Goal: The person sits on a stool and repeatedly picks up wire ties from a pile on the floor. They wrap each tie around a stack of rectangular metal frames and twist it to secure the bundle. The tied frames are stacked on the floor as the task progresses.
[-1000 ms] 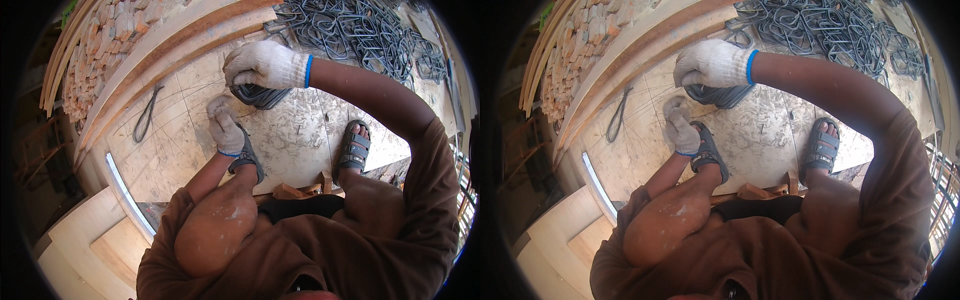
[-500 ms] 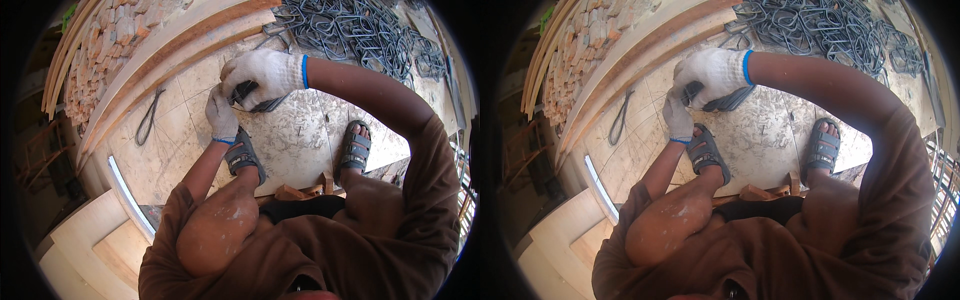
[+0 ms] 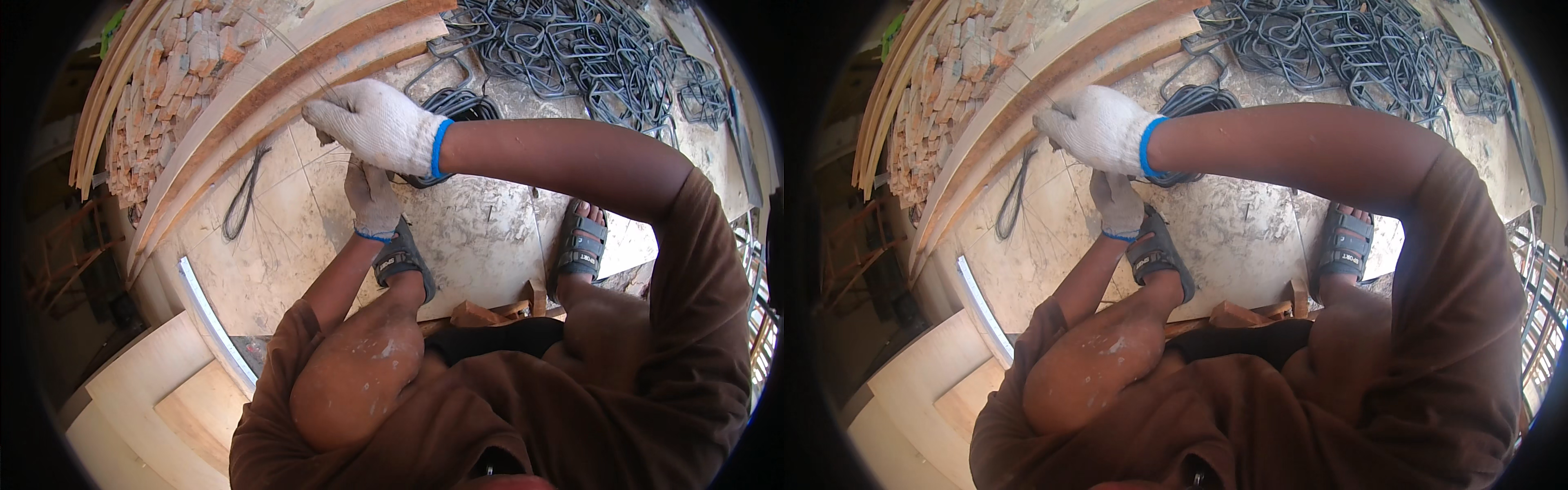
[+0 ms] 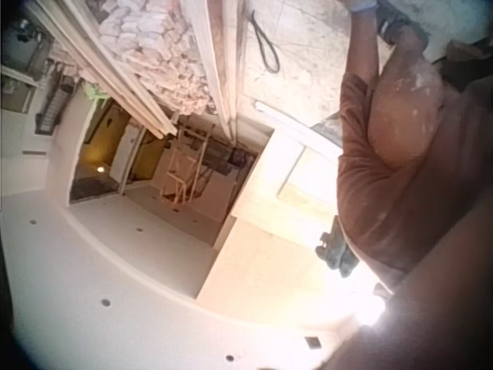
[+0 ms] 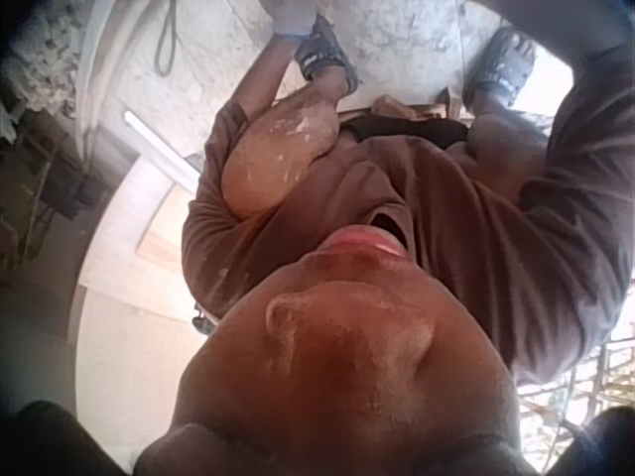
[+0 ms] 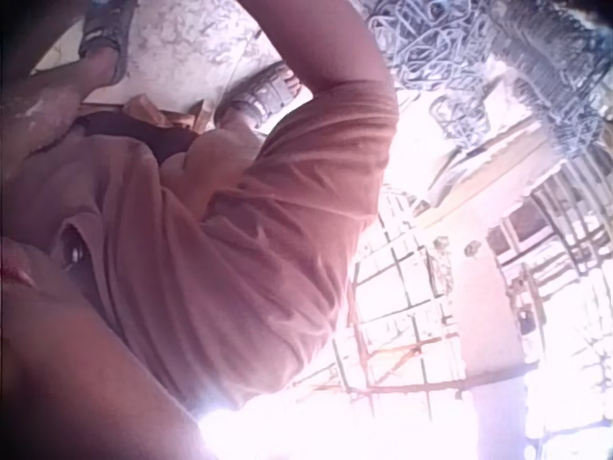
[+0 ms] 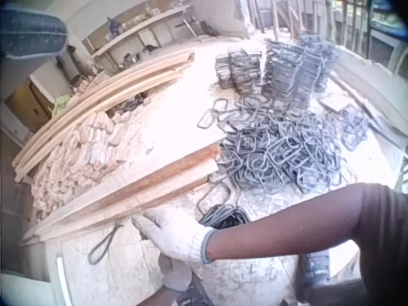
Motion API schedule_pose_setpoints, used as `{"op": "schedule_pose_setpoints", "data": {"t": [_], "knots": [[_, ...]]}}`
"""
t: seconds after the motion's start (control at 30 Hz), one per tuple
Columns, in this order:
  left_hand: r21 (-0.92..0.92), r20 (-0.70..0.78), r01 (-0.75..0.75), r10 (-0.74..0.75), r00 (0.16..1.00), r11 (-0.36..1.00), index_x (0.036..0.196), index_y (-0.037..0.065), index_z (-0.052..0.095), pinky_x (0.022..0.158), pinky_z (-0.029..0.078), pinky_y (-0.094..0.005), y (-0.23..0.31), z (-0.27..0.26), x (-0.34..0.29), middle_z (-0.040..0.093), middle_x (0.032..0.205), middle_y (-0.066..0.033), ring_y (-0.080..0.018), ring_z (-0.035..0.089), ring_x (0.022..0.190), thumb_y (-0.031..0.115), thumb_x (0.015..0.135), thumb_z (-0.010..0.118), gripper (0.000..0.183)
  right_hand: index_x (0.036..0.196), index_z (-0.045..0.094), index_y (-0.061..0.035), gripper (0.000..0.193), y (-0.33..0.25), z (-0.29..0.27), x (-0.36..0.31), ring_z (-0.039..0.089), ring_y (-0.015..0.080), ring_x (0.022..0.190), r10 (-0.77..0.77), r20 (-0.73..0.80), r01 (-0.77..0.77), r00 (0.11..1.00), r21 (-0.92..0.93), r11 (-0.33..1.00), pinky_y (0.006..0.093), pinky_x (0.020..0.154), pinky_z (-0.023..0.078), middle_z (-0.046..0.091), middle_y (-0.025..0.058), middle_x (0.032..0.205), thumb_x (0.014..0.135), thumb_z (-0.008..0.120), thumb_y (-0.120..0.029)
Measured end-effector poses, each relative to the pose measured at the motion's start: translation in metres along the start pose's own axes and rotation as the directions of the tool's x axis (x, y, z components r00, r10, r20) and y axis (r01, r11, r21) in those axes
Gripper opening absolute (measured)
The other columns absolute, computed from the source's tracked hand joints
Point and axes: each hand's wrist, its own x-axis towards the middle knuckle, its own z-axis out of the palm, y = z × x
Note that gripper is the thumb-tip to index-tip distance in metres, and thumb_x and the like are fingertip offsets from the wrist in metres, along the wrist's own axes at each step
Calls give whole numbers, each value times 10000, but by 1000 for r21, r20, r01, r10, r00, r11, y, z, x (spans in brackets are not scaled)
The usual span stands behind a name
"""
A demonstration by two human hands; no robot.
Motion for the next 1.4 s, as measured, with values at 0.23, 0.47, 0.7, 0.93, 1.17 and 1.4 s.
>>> {"op": "schedule_pose_setpoints", "data": {"t": [0.23,0.47,0.7,0.93,1.17,1.4], "knots": [[-121,-96,143,-155,983,982,875,42,563,648,387,-327,2,2,17,481,750,15,-105,453,702,318,1176,470,418,1070,786,-9,503,-14,-20,9,735,195,865,74,139,-53,988,-151,987,385,815,602,777,91,913,1032,747,-508],[-144,-116,175,-193,974,974,1007,13,667,737,441,-292,-6,11,26,593,860,10,-102,526,797,354,1187,449,443,1178,773,-24,520,17,-62,15,740,184,917,-56,15,58,998,-273,960,335,822,609,780,99,1003,969,855,-494],[-141,-195,194,-219,956,971,1113,-28,712,815,526,-314,-7,22,31,689,986,-46,-139,631,898,346,1176,469,451,1292,759,-3,716,2,-85,-21,783,253,1026,-70,86,103,994,-478,872,368,896,644,799,166,1122,876,909,-567],[-229,-221,123,-175,960,966,1057,-2,697,786,538,-283,-18,20,36,682,922,-36,-129,627,836,304,1164,506,376,1278,726,42,504,20,-125,-71,765,249,891,-468,-125,403,875,-347,847,364,811,623,775,192,1038,1034,760,-399],[-361,-217,107,-195,957,926,1076,-3,704,764,553,-293,-31,30,38,699,924,-45,-130,641,812,274,1157,522,341,1123,701,0,310,126,-126,-149,604,90,775,314,-381,-313,870,66,948,282,692,508,690,27,890,1165,583,-283],[-451,-216,129,-248,944,883,1124,-13,723,830,590,-323,-18,39,40,720,952,-66,-168,696,858,281,1153,526,355,1514,651,-19,583,223,-100,-56,671,152,1247,393,-282,-295,875,331,896,310,1075,520,741,85,1404,1154,586,-473]]}}
